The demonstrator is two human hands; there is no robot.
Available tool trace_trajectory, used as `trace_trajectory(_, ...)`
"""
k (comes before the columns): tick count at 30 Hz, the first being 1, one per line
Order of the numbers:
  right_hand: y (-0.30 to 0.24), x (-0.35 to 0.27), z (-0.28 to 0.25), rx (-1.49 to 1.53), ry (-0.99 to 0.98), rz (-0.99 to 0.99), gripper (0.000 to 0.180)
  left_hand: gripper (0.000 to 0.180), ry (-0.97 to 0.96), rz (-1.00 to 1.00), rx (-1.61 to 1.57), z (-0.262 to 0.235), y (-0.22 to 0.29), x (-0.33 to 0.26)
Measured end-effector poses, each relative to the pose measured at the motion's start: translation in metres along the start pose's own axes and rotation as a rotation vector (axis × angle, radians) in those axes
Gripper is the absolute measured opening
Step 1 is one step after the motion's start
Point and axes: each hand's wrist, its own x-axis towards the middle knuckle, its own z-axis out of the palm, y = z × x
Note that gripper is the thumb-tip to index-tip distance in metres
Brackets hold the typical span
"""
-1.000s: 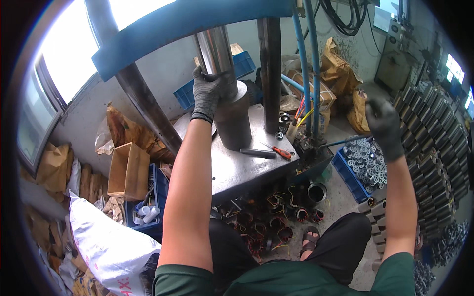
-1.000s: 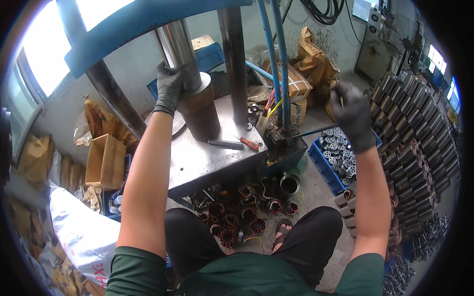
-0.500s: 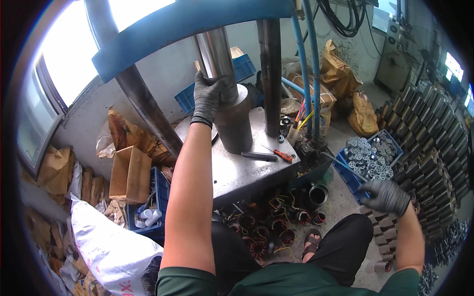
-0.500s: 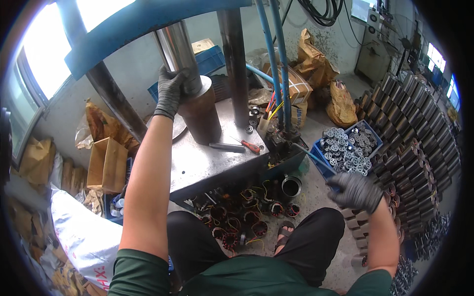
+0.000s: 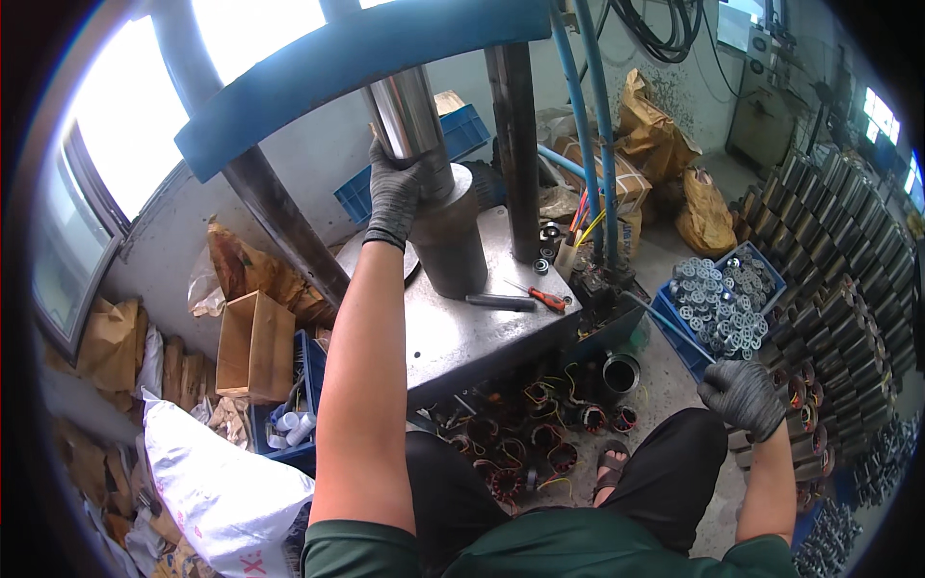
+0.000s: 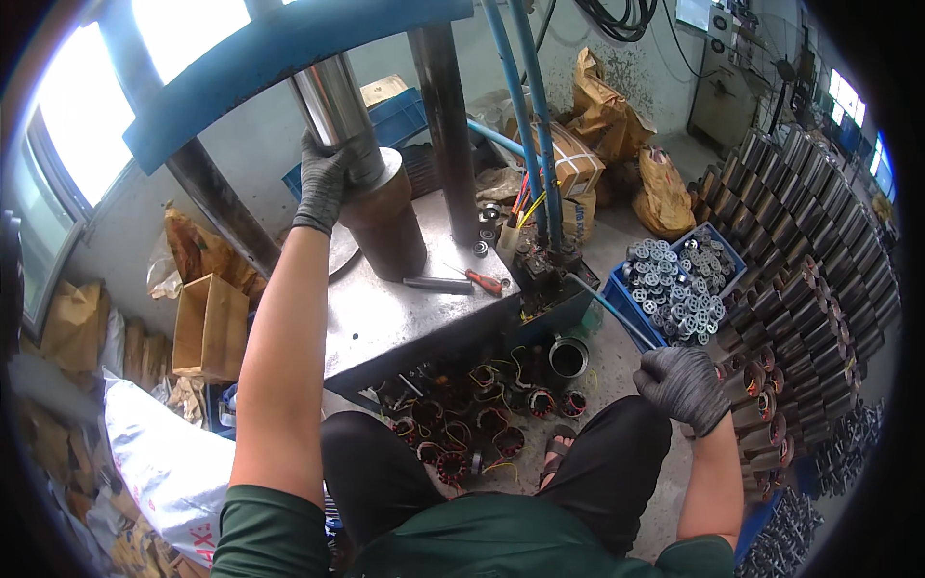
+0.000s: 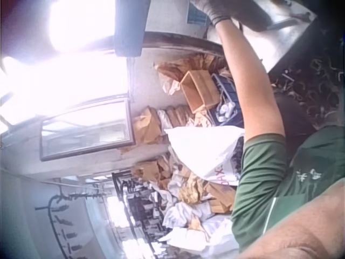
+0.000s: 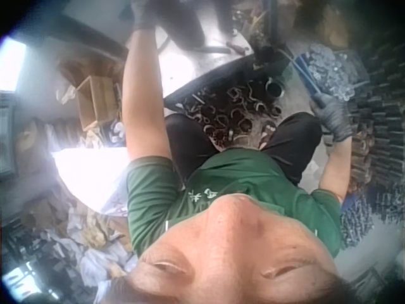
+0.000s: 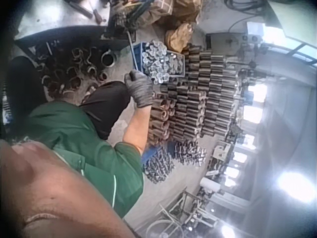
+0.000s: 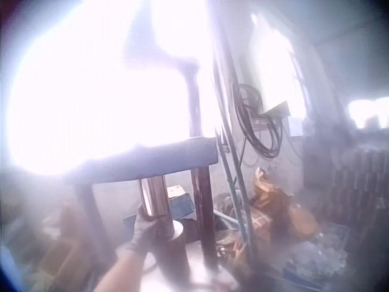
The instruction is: Assembling the internal components of an electric motor using a hydraulic press and manual wire adjustments.
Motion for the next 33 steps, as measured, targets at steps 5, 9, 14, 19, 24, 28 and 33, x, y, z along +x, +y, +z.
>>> trace_trajectory(5,0.004,-0.003,0.002,0.001,0.038,-0.010,0.022,0.089,-0.047,-0.100,-0.049,0.001,0.006,-0.003)
trace_trajectory(9,0.003,-0.003,0.006,0.018,0.096,-0.021,0.020,0.081,-0.014,-0.164,-0.034,-0.004,0.005,-0.003)
trace_trajectory(14,0.003,-0.003,0.004,0.009,0.081,-0.001,0.023,0.079,-0.007,-0.232,-0.036,-0.004,0.002,-0.002)
trace_trajectory(19,0.002,-0.003,0.004,0.025,0.101,0.005,0.023,0.076,0.017,-0.187,0.008,0.001,0.003,-0.003)
trace_trajectory(24,-0.001,-0.001,0.000,0.017,0.067,0.024,0.024,0.074,0.016,-0.220,0.068,-0.004,0.006,0.001)
trace_trajectory(28,0.000,-0.001,0.001,0.033,0.059,0.044,0.026,0.074,0.012,-0.214,0.006,0.001,0.009,-0.002)
trace_trajectory(33,0.001,0.001,0.001,0.018,0.041,0.028,0.026,0.073,0.005,-0.199,0.028,0.002,0.014,-0.005)
